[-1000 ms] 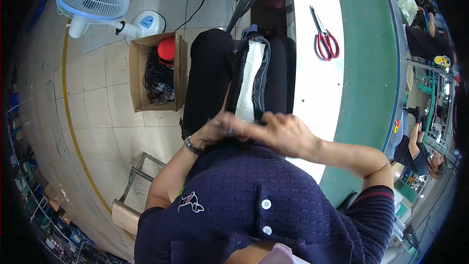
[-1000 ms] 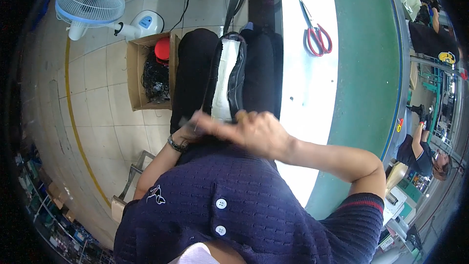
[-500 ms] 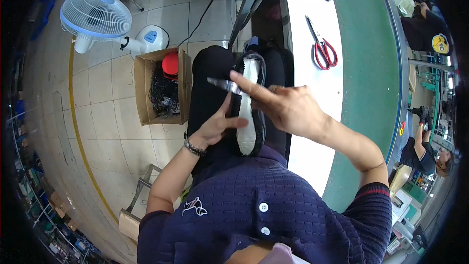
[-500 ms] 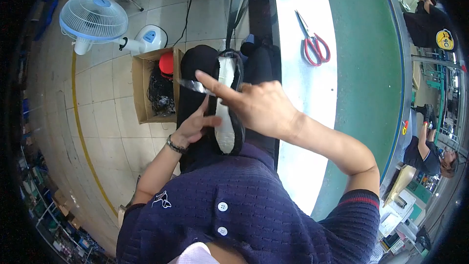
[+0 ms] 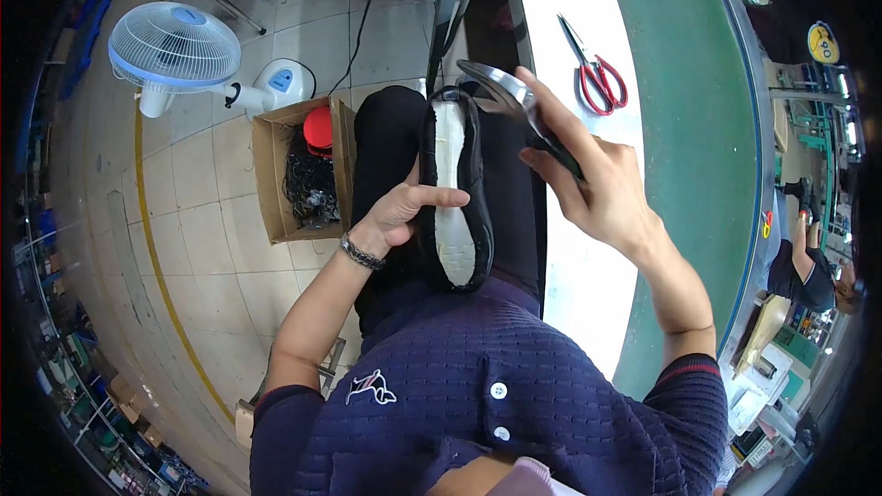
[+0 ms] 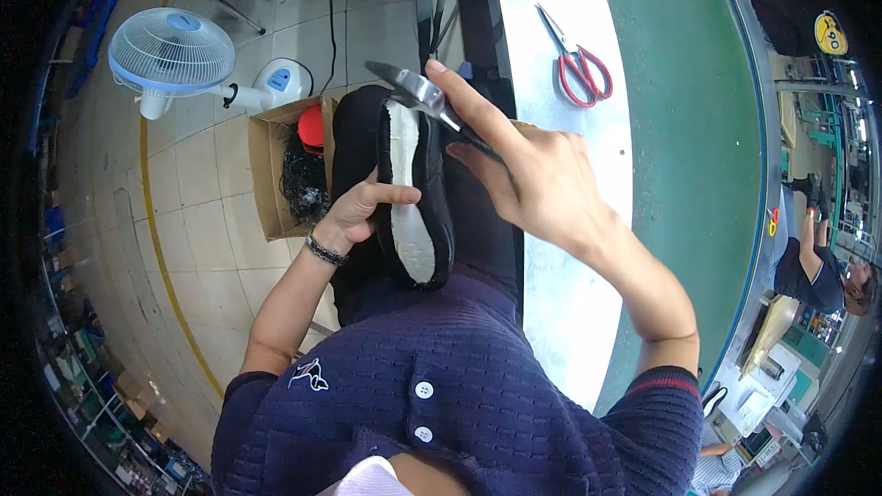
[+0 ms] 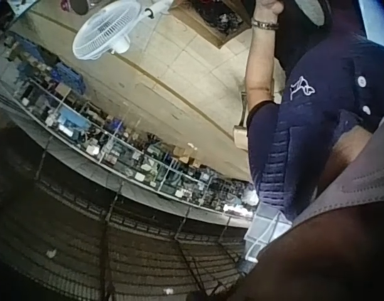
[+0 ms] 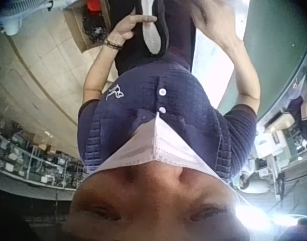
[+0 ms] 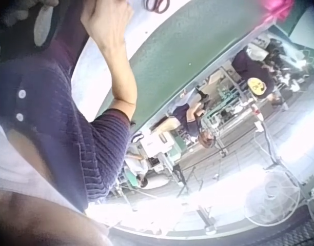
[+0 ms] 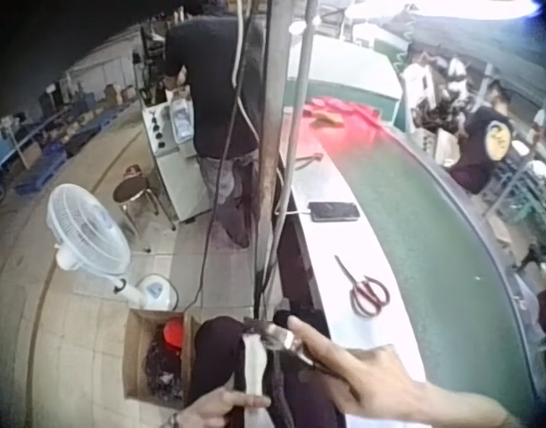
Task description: Finalizing and inspecting black leather boots on a factory production line.
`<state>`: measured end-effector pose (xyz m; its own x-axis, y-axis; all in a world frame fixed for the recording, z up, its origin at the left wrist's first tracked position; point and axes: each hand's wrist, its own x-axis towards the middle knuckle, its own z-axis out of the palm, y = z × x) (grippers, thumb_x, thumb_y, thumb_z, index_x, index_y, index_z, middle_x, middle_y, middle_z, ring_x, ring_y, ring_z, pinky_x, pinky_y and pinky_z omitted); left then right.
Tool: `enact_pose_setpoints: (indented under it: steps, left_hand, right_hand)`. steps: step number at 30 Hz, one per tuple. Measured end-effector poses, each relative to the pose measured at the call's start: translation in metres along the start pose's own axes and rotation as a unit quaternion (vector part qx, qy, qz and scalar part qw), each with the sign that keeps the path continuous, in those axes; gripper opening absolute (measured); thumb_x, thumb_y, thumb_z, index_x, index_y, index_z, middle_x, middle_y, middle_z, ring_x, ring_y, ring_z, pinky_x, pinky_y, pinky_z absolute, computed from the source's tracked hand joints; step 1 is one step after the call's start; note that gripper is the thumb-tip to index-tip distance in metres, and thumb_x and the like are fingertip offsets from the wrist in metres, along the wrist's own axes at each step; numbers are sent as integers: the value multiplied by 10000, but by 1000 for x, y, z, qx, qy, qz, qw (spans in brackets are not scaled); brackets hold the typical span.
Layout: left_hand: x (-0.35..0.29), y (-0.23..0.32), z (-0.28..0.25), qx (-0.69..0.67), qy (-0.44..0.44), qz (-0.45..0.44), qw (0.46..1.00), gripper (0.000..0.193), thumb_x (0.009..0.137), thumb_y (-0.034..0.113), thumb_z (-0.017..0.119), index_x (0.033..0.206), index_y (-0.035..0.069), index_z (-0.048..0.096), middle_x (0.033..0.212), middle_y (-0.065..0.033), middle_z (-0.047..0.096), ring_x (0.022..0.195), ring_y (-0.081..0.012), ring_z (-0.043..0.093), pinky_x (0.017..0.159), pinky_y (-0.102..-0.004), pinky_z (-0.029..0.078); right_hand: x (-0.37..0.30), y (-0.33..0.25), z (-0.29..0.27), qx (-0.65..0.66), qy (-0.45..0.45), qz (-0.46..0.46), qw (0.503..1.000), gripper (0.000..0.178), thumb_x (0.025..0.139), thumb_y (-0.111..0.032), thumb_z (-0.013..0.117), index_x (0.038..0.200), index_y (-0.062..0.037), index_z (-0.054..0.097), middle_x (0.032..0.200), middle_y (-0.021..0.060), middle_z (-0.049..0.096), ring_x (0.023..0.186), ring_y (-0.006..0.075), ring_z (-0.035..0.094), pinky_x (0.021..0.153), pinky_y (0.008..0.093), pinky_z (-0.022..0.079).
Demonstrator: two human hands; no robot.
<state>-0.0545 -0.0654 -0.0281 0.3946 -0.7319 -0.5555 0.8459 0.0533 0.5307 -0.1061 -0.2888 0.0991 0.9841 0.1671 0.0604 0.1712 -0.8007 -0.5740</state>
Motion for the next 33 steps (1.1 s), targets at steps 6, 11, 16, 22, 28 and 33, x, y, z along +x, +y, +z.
enact_pose_setpoints:
  steps: [6, 11, 16, 22, 28, 33]
  left_hand:
    - [6, 2, -3, -11, -17, -44, 999, 841, 750, 58, 778, 1456, 137, 327, 1242, -21, 528, 1138, -157, 518, 992, -323, 422]
    - [-2, -2, -4, -60, 7, -27, 998, 816, 791, 195, 788, 1461, 156, 322, 1264, -16, 515, 1147, -159, 516, 993, -339, 432]
    - [-2, -11, -3, -79, -12, 15, 997, 812, 803, 304, 786, 1460, 162, 329, 1263, -14, 514, 1166, -158, 511, 1001, -356, 437]
    - [-6, -6, -3, -34, 32, -12, 999, 837, 810, 304, 778, 1480, 152, 301, 1319, -30, 490, 1217, -165, 487, 1034, -349, 412]
    - [2, -16, -5, -70, 0, 25, 997, 734, 829, 370, 751, 1423, 132, 391, 1313, -37, 527, 1221, -165, 497, 1033, -351, 416]
    - [2, -18, -20, -169, -6, 6, 986, 619, 876, 598, 570, 1286, 134, 550, 1228, -55, 604, 1147, -184, 565, 1011, -381, 447]
  right_hand:
    - [-21, 13, 49, -116, -171, 122, 971, 778, 876, -140, 629, 1519, -229, 200, 687, 157, 649, 557, 313, 649, 489, 419, 508]
    - [7, 4, 23, -95, -106, 49, 989, 713, 919, -203, 601, 1514, -242, 211, 657, 131, 634, 541, 327, 634, 479, 427, 479]
    - [-10, 14, 41, 26, 86, 46, 995, 680, 930, -198, 586, 1505, -250, 226, 695, 142, 652, 582, 334, 653, 496, 436, 487]
    - [27, -2, 27, -143, -156, 30, 977, 718, 936, -197, 575, 1523, -285, 170, 669, 127, 650, 555, 315, 640, 465, 422, 480]
    - [-3, 10, 42, 1, -58, 104, 993, 734, 895, -107, 608, 1513, -175, 219, 803, 164, 688, 671, 365, 675, 617, 453, 554]
    - [-3, -31, 10, -73, -263, 80, 959, 711, 896, -119, 614, 1505, -162, 249, 847, 162, 700, 665, 310, 689, 572, 414, 546]
